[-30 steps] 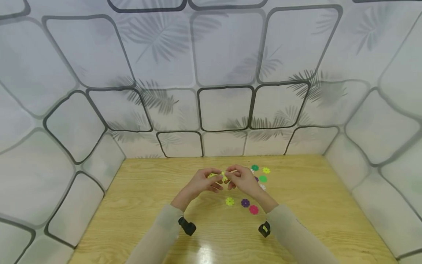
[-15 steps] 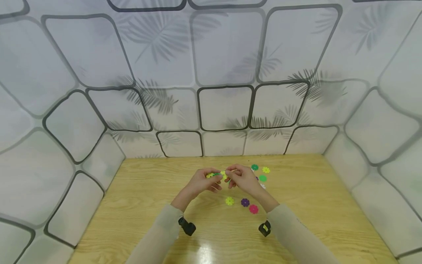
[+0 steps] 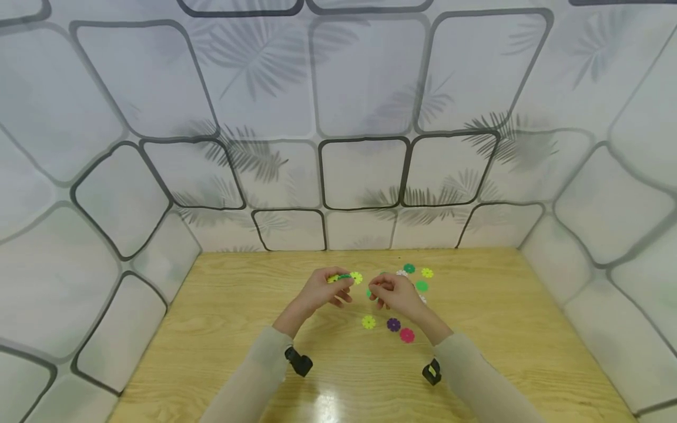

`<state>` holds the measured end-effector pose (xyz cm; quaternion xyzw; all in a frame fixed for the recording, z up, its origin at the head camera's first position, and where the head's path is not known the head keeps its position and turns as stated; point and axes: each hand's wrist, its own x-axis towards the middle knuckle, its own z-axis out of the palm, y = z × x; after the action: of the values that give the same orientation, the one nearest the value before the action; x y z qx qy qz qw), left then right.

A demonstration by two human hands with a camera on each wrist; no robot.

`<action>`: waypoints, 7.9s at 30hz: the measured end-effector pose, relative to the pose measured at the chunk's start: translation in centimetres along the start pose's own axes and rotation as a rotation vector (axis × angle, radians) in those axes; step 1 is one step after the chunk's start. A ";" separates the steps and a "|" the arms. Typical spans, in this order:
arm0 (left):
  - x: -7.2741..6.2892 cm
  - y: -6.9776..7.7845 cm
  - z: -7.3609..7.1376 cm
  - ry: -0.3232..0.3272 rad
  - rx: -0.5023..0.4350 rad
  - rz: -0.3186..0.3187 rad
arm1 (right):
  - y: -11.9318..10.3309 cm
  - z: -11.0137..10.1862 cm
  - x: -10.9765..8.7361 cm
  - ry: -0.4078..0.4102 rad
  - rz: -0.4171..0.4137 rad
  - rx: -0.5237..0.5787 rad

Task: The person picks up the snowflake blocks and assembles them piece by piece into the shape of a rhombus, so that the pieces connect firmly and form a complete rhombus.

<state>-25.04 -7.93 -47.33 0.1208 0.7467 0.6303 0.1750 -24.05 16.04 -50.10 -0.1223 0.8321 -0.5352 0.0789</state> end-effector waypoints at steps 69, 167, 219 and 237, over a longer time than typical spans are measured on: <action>0.0 -0.1 -0.4 0.006 0.016 0.011 | 4.7 2.6 -0.9 -0.115 -0.095 -0.398; -0.3 -0.1 -0.3 -0.090 0.084 0.112 | -2.4 -0.4 0.2 0.064 -0.207 -0.002; -0.5 0.2 0.2 -0.057 0.249 0.189 | -2.5 -0.7 0.4 0.016 -0.206 0.008; -0.3 -0.3 0.5 0.036 0.190 0.242 | -2.5 -1.1 -0.1 0.021 -0.148 0.039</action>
<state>-24.50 -7.67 -47.66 0.2144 0.7859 0.5756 0.0722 -23.97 16.04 -47.33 -0.1761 0.8109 -0.5571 0.0327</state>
